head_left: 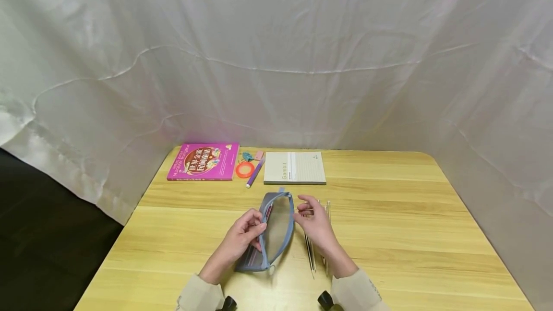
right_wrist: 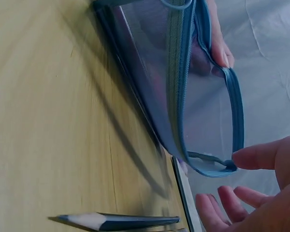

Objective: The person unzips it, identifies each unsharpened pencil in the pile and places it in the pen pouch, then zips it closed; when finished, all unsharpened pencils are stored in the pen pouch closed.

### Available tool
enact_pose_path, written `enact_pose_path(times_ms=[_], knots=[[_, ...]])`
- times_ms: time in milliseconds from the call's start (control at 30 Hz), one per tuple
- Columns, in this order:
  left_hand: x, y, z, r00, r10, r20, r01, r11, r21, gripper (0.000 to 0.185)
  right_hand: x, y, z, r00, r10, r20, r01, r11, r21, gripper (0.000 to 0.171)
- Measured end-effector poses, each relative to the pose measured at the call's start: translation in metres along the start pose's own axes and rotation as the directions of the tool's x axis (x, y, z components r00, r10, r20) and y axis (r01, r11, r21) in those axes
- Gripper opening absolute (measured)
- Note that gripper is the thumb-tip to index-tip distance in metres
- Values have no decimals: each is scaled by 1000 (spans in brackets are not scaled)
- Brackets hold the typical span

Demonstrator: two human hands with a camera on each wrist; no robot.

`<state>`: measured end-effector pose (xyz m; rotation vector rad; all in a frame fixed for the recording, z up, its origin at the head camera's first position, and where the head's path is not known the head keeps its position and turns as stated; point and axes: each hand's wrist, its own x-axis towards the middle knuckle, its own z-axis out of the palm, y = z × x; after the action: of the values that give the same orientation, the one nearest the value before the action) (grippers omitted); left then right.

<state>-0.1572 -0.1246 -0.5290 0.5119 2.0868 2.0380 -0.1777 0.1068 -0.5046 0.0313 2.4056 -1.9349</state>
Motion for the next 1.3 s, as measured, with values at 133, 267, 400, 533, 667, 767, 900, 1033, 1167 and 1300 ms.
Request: enact_pose_path(times_ms=[133,267,400,533,667,767,900,1033,1167,1300], knots=[[-1,0,-1,1000,2,4,-2,1000,6,19,-1,4,4,999,3,33,-3,1000,11,52],[-4,-1,-5,1000,-1,-3,1,1000,28,17,-1,6,11,996,8,92,-10,1000,22,54],[-6,-1,-7,1000,-14,-4,14,999,37,18,-2,7,16,989,10,148,-15,999,30,66],[-5,-1,-6,999,-36,0,36,998,49,18,-3,7,16,983,17,183,-30,997,68,81],[-4,-1,-5,999,-51,-7,52,996,69,17,-4,7,14,980,22,196,-38,996,80,88],[-3,0,-4,998,-58,-6,59,996,71,17,-4,7,13,981,20,194,-33,997,64,88],[-2,0,-3,997,-72,-4,72,995,67,17,-3,7,11,980,13,200,-24,998,52,86],[-3,1,-3,997,-80,10,78,994,79,17,-3,8,10,978,10,211,-19,999,39,86],[-3,2,-2,996,-84,31,81,993,90,17,-4,9,8,974,15,227,-25,999,38,87],[-2,1,-2,996,-74,52,69,994,82,16,-5,10,6,968,13,250,-28,998,57,88]])
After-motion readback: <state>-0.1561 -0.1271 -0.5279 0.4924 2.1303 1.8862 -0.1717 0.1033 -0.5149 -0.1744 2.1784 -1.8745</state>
